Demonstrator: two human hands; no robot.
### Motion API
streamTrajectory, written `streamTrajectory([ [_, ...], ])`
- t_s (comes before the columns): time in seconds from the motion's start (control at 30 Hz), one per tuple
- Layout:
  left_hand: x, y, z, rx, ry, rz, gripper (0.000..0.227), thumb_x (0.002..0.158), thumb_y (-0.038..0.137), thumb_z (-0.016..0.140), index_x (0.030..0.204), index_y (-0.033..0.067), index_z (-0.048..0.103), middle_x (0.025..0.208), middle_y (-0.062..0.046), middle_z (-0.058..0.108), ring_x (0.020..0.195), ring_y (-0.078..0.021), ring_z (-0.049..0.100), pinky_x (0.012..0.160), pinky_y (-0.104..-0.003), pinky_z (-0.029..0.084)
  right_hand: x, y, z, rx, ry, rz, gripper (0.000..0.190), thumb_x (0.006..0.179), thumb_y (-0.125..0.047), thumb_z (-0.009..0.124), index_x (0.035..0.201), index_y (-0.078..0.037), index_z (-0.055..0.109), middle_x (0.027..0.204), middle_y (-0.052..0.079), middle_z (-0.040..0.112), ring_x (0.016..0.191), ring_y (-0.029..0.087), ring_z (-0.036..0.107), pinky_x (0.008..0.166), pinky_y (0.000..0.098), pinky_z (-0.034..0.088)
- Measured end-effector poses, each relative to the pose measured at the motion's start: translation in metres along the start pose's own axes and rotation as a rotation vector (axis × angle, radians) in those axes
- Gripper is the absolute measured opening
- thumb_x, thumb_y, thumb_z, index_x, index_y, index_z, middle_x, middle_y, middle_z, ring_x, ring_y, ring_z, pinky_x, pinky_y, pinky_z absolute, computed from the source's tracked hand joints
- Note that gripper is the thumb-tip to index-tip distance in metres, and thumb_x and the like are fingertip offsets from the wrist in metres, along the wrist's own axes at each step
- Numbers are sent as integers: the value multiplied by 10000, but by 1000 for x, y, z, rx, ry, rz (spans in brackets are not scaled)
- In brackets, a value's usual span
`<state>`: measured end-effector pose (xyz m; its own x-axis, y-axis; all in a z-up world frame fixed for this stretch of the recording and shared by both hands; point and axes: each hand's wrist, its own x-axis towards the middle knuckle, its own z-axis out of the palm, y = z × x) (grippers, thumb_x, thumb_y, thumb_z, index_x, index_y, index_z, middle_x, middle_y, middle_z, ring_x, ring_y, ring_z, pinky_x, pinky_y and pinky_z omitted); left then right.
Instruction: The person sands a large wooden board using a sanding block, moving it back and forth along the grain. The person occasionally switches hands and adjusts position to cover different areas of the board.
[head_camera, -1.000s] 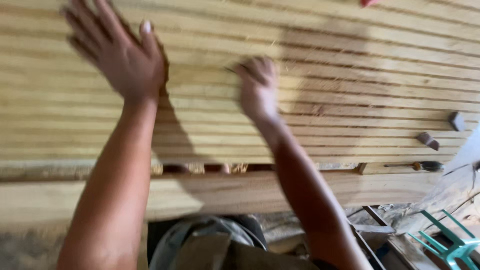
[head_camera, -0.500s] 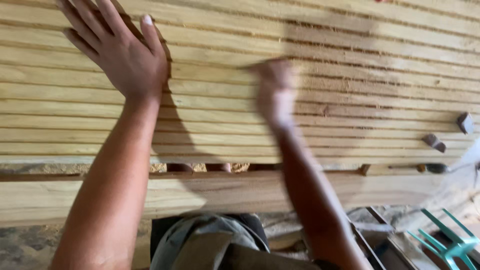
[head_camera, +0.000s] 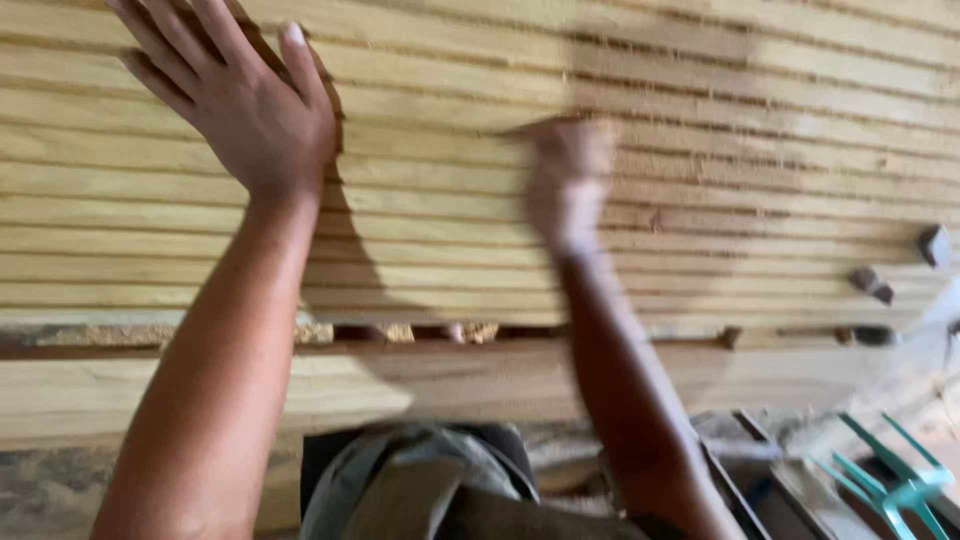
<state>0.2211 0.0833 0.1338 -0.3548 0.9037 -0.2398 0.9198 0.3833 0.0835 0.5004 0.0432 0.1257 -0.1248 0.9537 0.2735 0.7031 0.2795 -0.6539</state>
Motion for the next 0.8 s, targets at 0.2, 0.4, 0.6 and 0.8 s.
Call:
streamTrajectory([
  [0.2,-6,7,-17,-38,-24,-15,715,1212,516,405,1697,55,151,1736,-260,100,1617,-468,75,1341,-630,87,-3,-42,69,-5,-180,-192,255,967,25,597,1106,-90,778,978,45,667,1005,224,587,929,397,489],
  [0.4,-1,5,-13,34,-34,-18,738,1167,527,338,1699,59,132,1737,-250,94,1619,-458,75,1351,-616,92,14,11,-54,-245,-88,-197,198,1009,18,595,1039,-38,783,976,109,716,953,254,638,836,392,542],
  [0.6,-1,5,-9,15,-39,-26,749,1165,539,336,1703,59,132,1747,-239,93,1627,-452,76,1355,-618,95,-1,-25,45,-122,-84,-254,231,951,40,609,1017,-86,791,920,55,717,917,215,641,803,394,514],
  [0.8,-3,4,-13,-7,-14,2,740,1175,534,344,1695,47,143,1731,-260,97,1615,-467,79,1346,-629,100,20,-1,-33,-168,-167,-97,276,1061,68,590,1036,-118,793,964,39,742,929,188,657,743,312,536],
])
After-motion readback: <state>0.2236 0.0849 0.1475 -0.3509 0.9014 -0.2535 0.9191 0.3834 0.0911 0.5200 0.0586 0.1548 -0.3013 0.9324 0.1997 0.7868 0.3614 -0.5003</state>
